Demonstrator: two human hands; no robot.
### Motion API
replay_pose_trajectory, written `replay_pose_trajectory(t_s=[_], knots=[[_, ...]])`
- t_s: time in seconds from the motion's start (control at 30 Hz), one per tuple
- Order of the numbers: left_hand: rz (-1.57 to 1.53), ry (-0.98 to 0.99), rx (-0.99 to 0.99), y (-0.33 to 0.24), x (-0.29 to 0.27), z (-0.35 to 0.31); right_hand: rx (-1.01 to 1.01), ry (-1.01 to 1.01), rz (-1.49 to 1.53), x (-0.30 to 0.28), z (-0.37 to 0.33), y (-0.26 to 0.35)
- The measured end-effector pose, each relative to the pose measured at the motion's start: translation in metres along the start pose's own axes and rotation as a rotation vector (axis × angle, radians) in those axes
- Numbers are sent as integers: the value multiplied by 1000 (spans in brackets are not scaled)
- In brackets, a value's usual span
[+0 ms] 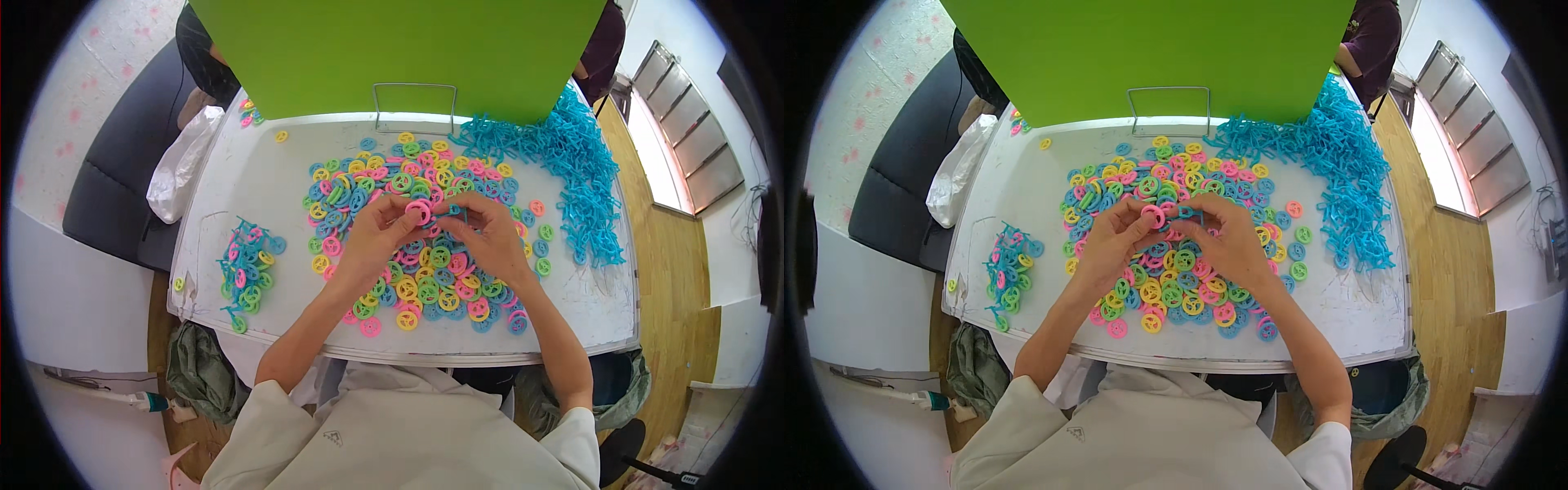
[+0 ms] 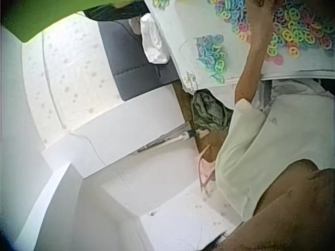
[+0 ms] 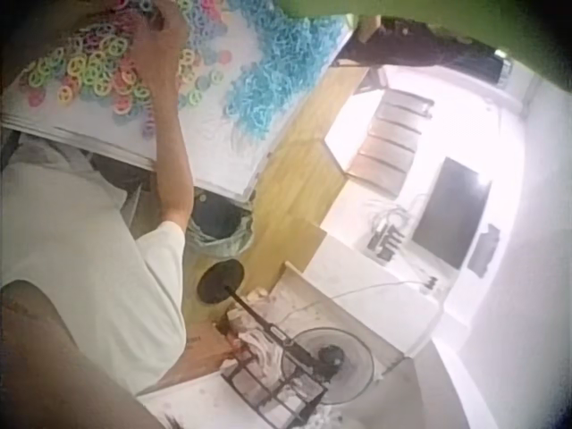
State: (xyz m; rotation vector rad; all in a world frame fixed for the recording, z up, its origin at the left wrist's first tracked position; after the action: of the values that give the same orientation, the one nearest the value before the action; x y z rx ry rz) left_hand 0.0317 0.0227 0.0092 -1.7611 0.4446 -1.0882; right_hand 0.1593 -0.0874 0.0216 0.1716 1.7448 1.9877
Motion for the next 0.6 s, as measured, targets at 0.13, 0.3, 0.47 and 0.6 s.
replay_pose_trajectory(t_s=[0.13, 0.3, 0.47, 0.6], knots=[[96, 31, 104, 0, 1, 3, -68, -81, -121, -1, -1, -9], [151, -3, 180, -6, 4, 0, -44, -113, -159, 2, -3, -8], [96, -20, 85, 1, -2, 3, 44, -68, 38, 2, -2, -10], [86, -6, 66, 3, -3, 3, 52, -18, -135, 1, -1, -21]])
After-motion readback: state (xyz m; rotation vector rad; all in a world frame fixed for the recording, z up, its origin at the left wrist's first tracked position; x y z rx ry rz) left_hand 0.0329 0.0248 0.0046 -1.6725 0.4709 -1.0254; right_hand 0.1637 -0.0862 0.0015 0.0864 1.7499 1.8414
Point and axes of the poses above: each hand's wrist, its own z-axis towards the middle knuckle, its own x-axis out of the palm, y = z × x, the point moved 4 cm from there along z, towards the middle knuckle, and after that the axes turned 6 degrees about -z, right-handed, at the moved point
